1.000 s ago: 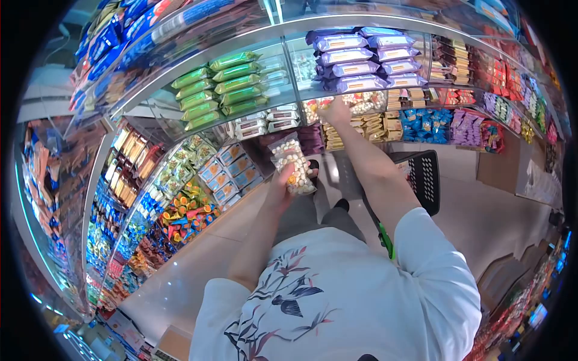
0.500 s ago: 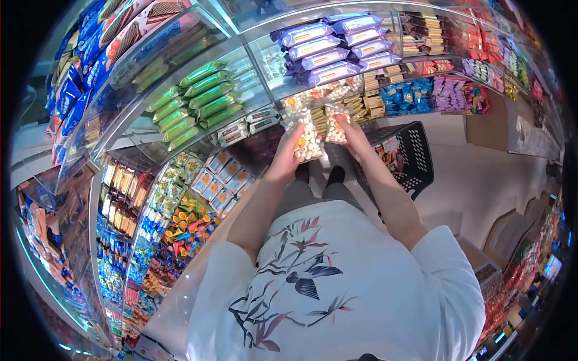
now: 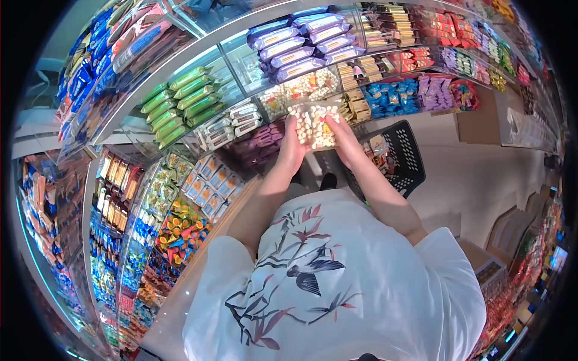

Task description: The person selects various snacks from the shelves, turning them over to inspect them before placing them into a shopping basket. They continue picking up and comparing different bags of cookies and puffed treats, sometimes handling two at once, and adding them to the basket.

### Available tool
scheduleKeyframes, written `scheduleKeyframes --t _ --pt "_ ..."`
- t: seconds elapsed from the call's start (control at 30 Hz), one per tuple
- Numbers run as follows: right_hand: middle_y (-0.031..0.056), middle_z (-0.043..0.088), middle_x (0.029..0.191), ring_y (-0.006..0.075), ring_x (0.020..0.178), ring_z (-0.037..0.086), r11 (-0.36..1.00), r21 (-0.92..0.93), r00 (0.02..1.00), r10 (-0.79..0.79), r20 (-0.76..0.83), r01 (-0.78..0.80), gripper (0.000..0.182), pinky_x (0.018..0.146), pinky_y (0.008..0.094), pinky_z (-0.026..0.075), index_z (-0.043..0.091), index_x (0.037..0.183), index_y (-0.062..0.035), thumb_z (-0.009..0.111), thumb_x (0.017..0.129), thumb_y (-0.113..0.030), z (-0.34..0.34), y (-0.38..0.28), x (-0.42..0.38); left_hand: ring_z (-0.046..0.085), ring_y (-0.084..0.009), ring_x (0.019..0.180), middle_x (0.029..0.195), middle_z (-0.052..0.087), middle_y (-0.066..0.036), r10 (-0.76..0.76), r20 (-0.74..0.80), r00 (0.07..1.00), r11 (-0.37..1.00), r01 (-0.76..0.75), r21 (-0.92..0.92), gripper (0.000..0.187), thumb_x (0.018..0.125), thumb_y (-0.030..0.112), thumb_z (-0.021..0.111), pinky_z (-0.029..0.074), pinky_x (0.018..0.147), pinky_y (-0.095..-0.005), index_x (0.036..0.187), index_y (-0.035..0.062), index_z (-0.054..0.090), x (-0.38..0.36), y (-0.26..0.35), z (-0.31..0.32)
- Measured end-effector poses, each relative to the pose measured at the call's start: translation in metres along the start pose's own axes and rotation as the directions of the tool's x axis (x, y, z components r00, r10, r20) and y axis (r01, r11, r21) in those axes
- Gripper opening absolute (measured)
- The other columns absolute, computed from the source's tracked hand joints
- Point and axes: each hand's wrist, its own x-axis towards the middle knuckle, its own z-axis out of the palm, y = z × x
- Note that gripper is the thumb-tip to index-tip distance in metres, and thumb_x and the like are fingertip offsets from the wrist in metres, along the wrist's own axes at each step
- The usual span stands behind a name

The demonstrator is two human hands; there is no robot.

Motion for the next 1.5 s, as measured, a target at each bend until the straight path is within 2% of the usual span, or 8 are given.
scheduleKeyframes --t 0.13,0.5,0.8,0.97,1.1,1.2,1.3,1.5 --pt "0.0060 0.052 0.129 0.0164 0.115 0.054 0.965 0.233 0.991 0.102 0.089 -0.120 0.049 0.093 0.0338 0.046 0.034 0.139 -0.0110 0.046 0.099 -0.035 -0.019 -0.002 -0.009 0.053 -0.0248 0.117 0.132 0.047 -0.008 0.133 -0.019 0.991 0.972 -0.127 0.200 0.041 0.098 0.023 0.046 0.050 0.089 -0.0472 0.135 0.0145 0.031 -0.025 -0.001 0.024" --pt "0.0060 0.053 0.129 0.0189 0.111 0.058 0.929 0.240 0.947 0.227 0.227 -0.280 0.047 0.085 0.0366 0.052 0.037 0.138 -0.0146 0.040 0.100 -0.042 -0.047 -0.002 -0.035 0.058 -0.0189 0.105 0.126 0.049 -0.009 0.256 0.060 0.965 0.768 -0.241 0.593 0.047 0.095 0.014 0.051 0.057 0.074 -0.0343 0.136 0.0107 0.028 -0.044 -0.027 0.015" --pt "0.0058 0.060 0.119 0.0198 0.102 0.061 0.886 0.381 0.954 0.183 0.236 -0.264 0.047 0.081 0.0364 0.054 0.047 0.132 -0.0134 0.039 0.099 -0.047 -0.042 -0.008 -0.041 0.056 -0.0188 0.107 0.125 0.049 -0.010 0.232 0.030 0.972 0.858 -0.220 0.464 0.048 0.096 0.007 0.047 0.055 0.081 -0.0331 0.137 0.0098 0.022 -0.067 -0.022 0.026" --pt "0.0075 0.053 0.127 0.0180 0.108 0.058 0.995 0.079 0.995 0.058 0.076 -0.064 0.048 0.087 0.0348 0.050 0.037 0.137 -0.0107 0.041 0.099 -0.041 -0.025 -0.019 -0.054 0.047 -0.0186 0.119 0.127 0.047 -0.011 0.631 0.147 0.762 0.570 -0.584 0.579 0.050 0.095 0.006 0.049 0.040 0.098 -0.0299 0.139 0.0048 0.025 -0.060 -0.034 0.017" --pt "0.0132 0.046 0.132 0.0210 0.123 0.046 0.949 -0.228 0.975 -0.202 0.096 0.219 0.053 0.101 0.0324 0.037 0.031 0.140 -0.0042 0.045 0.099 -0.034 -0.025 -0.003 -0.048 0.045 -0.0161 0.117 0.122 0.049 -0.011 0.603 0.351 0.716 0.216 -0.570 0.793 0.037 0.094 0.007 0.053 0.038 0.098 -0.0308 0.128 0.0009 0.042 -0.064 -0.026 0.014" --pt "0.0196 0.042 0.135 0.0298 0.127 0.041 0.650 -0.595 0.866 -0.468 0.176 0.473 0.058 0.105 0.0359 0.031 0.029 0.141 -0.0013 0.045 0.098 -0.037 -0.018 0.002 -0.049 0.052 -0.0122 0.100 0.111 0.052 -0.008 0.556 0.215 0.803 0.417 -0.493 0.763 0.029 0.092 0.013 0.059 0.043 0.087 -0.0268 0.117 0.0006 0.051 -0.065 -0.034 0.017" --pt "0.0217 0.038 0.138 0.0323 0.131 0.035 0.507 -0.712 0.850 -0.462 0.252 0.486 0.057 0.107 0.0369 0.029 0.028 0.142 -0.0021 0.044 0.098 -0.035 -0.004 -0.003 -0.061 0.054 -0.0083 0.082 0.100 0.054 -0.003 0.410 0.174 0.895 0.588 -0.405 0.700 0.031 0.090 0.019 0.064 0.046 0.075 -0.0229 0.113 0.0029 0.051 -0.079 -0.028 0.031" --pt "0.0220 0.030 0.144 0.0292 0.134 0.031 0.690 -0.559 0.883 -0.424 0.203 0.460 0.059 0.108 0.0357 0.027 0.023 0.145 -0.0036 0.048 0.097 -0.026 -0.005 0.003 -0.057 0.058 -0.0101 0.098 0.114 0.057 -0.004 0.292 0.109 0.950 0.868 -0.312 0.386 0.039 0.090 0.019 0.062 0.049 0.079 -0.0263 0.124 0.0052 0.048 -0.077 -0.020 0.017"
